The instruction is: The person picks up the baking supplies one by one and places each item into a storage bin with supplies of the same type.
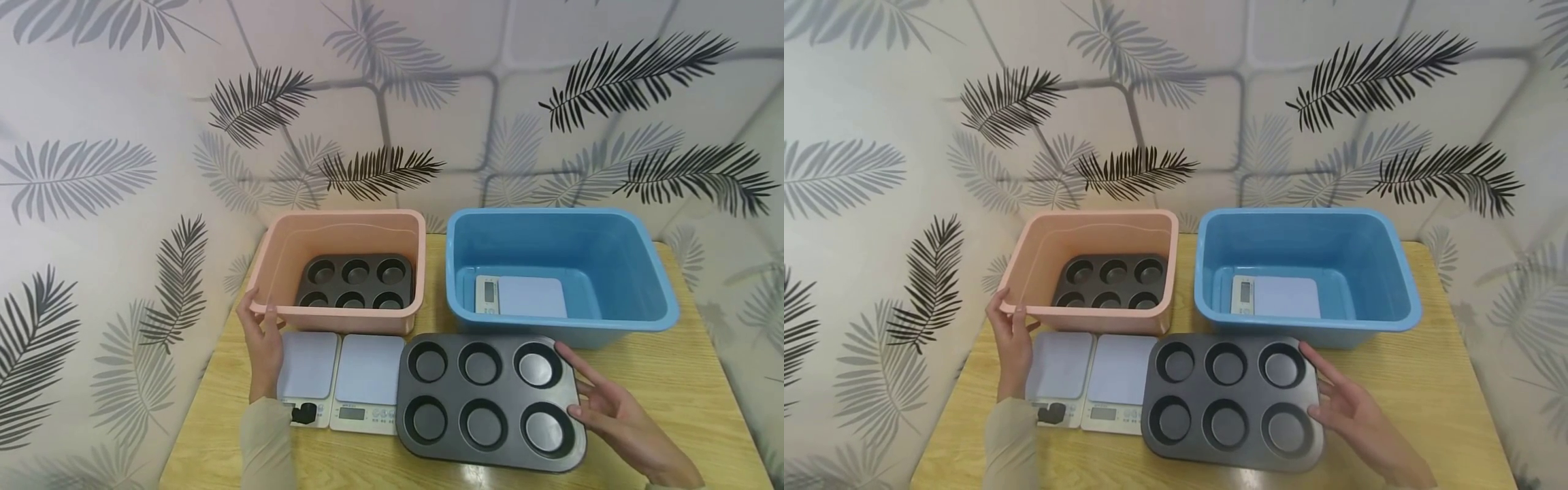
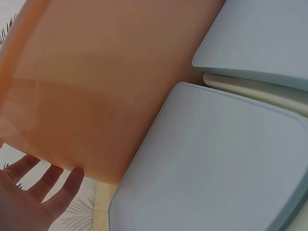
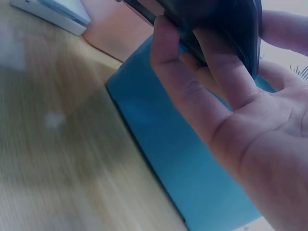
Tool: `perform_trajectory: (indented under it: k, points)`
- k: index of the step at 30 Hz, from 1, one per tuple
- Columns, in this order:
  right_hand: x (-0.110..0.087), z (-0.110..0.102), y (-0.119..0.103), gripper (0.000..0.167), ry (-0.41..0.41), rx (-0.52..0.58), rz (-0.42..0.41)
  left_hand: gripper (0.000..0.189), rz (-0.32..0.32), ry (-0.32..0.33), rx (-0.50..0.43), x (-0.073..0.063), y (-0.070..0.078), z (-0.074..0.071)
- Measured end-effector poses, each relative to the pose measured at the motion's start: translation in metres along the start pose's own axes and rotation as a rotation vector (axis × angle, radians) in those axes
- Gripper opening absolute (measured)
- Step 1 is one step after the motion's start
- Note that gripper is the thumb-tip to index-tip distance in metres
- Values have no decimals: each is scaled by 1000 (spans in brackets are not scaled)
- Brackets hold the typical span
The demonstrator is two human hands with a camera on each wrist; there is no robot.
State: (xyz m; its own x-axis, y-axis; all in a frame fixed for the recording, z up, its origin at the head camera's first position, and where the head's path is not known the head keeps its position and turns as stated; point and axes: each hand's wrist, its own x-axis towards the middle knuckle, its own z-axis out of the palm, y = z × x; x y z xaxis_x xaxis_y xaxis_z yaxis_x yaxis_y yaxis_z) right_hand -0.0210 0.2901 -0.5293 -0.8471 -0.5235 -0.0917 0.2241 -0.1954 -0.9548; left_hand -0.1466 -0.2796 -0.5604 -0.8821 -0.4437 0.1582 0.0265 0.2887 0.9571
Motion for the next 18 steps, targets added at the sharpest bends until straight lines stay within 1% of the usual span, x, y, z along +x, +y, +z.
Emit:
perform_trajectory:
  k: [5,8,13,16,18]
  points:
    - [1,1,-10,85,-19,-12,-19,54,-9,4,-9,0,1,1]
    - [2,1,-16,87,-51,-6,-44,54,-16,8,-14,0,2,1]
    - [5,0,-21,88,-78,-1,-60,54,-17,9,-2,-1,4,1]
    - [9,2,-24,87,-116,23,-91,53,-14,14,-4,-2,4,1]
    - [11,4,-27,87,-153,64,-115,53,-13,17,-13,-2,6,3]
